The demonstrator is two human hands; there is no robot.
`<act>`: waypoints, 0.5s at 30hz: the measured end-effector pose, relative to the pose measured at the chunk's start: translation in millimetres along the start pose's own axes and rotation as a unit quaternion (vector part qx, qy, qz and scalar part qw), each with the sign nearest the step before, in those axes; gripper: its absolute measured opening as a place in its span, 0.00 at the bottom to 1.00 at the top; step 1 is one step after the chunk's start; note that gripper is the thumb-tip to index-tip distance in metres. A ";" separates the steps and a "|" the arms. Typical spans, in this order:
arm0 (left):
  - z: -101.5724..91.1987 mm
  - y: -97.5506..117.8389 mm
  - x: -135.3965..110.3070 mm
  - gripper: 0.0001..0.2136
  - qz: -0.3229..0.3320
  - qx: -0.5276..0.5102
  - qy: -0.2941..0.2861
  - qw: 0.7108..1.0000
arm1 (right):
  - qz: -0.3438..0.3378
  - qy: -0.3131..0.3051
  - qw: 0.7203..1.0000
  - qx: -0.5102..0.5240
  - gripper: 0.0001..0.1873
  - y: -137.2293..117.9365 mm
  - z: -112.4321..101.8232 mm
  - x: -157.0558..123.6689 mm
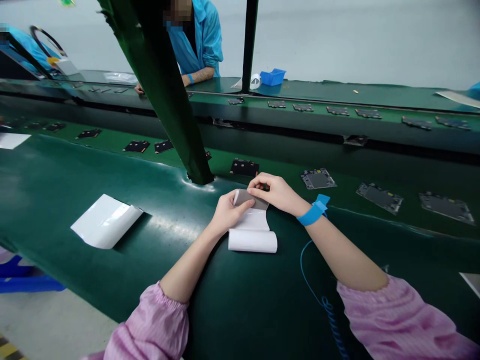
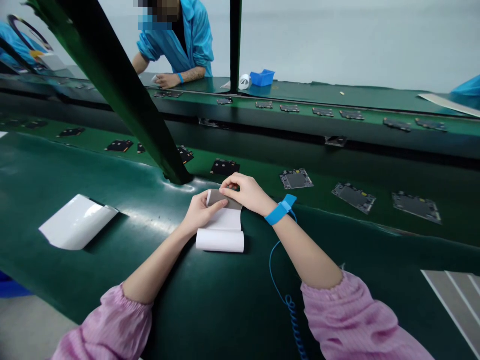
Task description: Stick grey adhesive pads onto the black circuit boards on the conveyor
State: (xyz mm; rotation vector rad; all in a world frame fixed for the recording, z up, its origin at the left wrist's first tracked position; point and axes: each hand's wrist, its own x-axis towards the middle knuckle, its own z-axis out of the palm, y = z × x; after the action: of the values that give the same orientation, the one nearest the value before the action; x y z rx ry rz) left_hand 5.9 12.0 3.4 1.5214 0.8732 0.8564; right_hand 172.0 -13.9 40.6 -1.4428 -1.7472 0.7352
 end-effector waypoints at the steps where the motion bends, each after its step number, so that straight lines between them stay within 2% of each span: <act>1: -0.2 -0.1 -0.1 0.10 0.000 0.001 -0.002 1.000 | -0.005 -0.004 1.000 -0.004 0.06 0.0 0.1 -0.2; 5: -0.8 -0.7 -0.6 0.10 0.005 -0.004 -0.009 1.000 | -0.022 -0.010 0.999 -0.030 0.06 -2.2 -0.8 -1.4; 10: 0.0 -2.6 1.1 0.14 -0.018 -0.053 -0.007 0.998 | -0.015 -0.005 0.999 -0.033 0.07 -1.1 -4.5 -1.4; 15: 0.2 -6.6 4.0 0.17 -0.038 -0.070 0.007 0.997 | 0.026 0.044 0.999 -0.005 0.13 20.9 -26.0 8.5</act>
State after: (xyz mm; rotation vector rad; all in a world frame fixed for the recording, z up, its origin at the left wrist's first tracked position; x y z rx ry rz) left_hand 7.5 16.0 -2.9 1.3536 0.8591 0.8554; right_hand 204.3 -2.0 39.8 -1.5101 -1.6548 0.6807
